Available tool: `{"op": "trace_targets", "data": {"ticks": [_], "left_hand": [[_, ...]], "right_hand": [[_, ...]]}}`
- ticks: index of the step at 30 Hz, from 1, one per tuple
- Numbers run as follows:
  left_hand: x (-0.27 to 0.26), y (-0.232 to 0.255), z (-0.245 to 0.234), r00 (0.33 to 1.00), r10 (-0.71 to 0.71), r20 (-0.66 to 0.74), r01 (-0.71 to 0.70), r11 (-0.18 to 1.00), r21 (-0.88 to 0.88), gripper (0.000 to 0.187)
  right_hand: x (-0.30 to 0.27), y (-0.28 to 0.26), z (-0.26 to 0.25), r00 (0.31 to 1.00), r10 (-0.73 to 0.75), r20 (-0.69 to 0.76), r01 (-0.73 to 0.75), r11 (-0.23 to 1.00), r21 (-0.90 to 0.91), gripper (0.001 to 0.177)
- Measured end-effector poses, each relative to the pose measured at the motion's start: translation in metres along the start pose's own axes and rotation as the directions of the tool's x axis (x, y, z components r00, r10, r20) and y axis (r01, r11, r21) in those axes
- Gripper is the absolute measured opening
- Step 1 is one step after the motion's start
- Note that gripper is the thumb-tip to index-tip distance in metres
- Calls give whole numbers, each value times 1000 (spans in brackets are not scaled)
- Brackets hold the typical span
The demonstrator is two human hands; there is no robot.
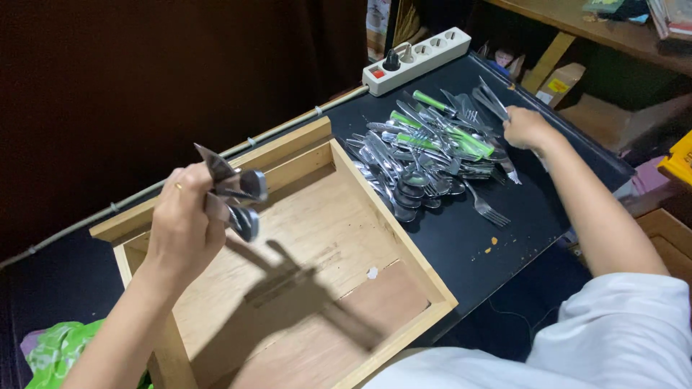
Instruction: Sort a large collection of spoons, forks, and knives from a wooden drawer and clean the drawer.
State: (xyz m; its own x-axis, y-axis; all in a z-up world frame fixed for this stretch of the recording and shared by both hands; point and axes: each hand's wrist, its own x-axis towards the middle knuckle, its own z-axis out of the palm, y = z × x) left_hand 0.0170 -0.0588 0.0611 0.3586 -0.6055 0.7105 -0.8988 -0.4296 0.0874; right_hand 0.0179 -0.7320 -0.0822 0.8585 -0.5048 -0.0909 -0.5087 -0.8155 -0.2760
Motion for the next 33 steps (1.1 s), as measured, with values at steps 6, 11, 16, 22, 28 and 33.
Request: {"op": "trace_targets", "data": {"ticks": [6,11,16,22,28,33], "left_hand": [[35,21,-15,974,-87,-210,74,995,-69,27],[54,31,-7,936,-239,-259,105,890,-443,12],[80,47,18,904,-316,-290,11,693,-721,23],[128,119,66,845,-533,47,138,131,-982,39],[136,148,128,749,-633,198,214,-51,-975,37],[136,119,162,747,-560,358,665,635,-394,45]], "right_hand": [[14,12,23,983,-178,46,183,970,-162,57],[26,25,27,950,-310,22,306,922,-237,51],[-63,-75,-43,877,-404,-258,371,913,-170,50],[-255,-249,-117,578,-766,-281,703,291,649,60],[-257,-251,-79,656,-749,92,79,190,979,56],[-246,-230,-83,825,-544,149,106,409,906,31]]}}
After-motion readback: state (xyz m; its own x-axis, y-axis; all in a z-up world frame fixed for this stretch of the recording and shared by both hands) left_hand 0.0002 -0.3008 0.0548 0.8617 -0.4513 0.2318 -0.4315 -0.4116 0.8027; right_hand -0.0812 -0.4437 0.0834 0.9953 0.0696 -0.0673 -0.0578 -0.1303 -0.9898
